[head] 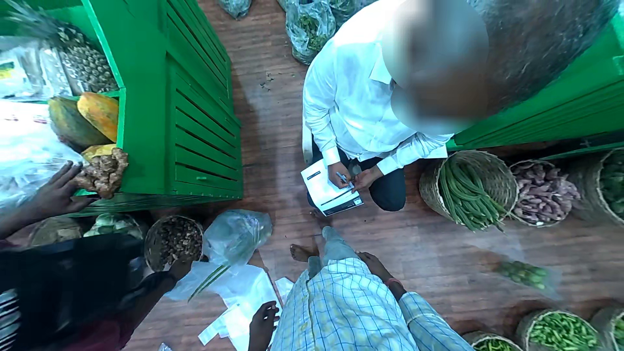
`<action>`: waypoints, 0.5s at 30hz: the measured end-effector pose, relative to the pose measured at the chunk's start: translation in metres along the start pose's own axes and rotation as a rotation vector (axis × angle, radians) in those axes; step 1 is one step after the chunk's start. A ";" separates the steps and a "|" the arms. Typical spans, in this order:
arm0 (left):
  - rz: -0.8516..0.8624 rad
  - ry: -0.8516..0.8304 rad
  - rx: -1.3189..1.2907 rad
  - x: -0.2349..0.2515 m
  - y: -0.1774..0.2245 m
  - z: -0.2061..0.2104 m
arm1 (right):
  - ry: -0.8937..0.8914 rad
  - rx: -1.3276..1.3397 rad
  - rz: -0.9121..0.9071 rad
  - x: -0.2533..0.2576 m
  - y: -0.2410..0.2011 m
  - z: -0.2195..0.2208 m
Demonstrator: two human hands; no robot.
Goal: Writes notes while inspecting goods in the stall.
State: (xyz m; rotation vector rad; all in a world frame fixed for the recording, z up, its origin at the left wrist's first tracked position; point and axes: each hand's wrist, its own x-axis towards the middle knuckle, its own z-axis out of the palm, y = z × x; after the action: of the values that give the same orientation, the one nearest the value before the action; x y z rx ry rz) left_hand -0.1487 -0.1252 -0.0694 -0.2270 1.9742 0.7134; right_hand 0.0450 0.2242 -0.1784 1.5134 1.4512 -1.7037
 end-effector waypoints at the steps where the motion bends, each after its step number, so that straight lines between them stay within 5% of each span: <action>1: 0.000 -0.002 -0.003 0.000 -0.001 0.001 | -0.010 0.011 0.007 -0.001 -0.001 0.000; 8: 0.003 0.003 -0.011 0.005 -0.006 0.003 | -0.118 0.054 -0.070 -0.022 -0.006 0.002; 10: -0.001 0.005 -0.020 0.005 -0.008 0.003 | -0.089 0.071 0.099 -0.056 -0.041 0.008; 15: -0.024 0.011 -0.025 0.000 0.002 0.000 | -0.101 0.224 0.073 0.008 0.017 0.015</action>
State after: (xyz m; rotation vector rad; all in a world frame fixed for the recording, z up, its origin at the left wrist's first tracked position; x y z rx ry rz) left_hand -0.1498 -0.1234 -0.0690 -0.2695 1.9703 0.7231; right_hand 0.0500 0.2079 -0.1946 1.5469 1.1724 -1.9204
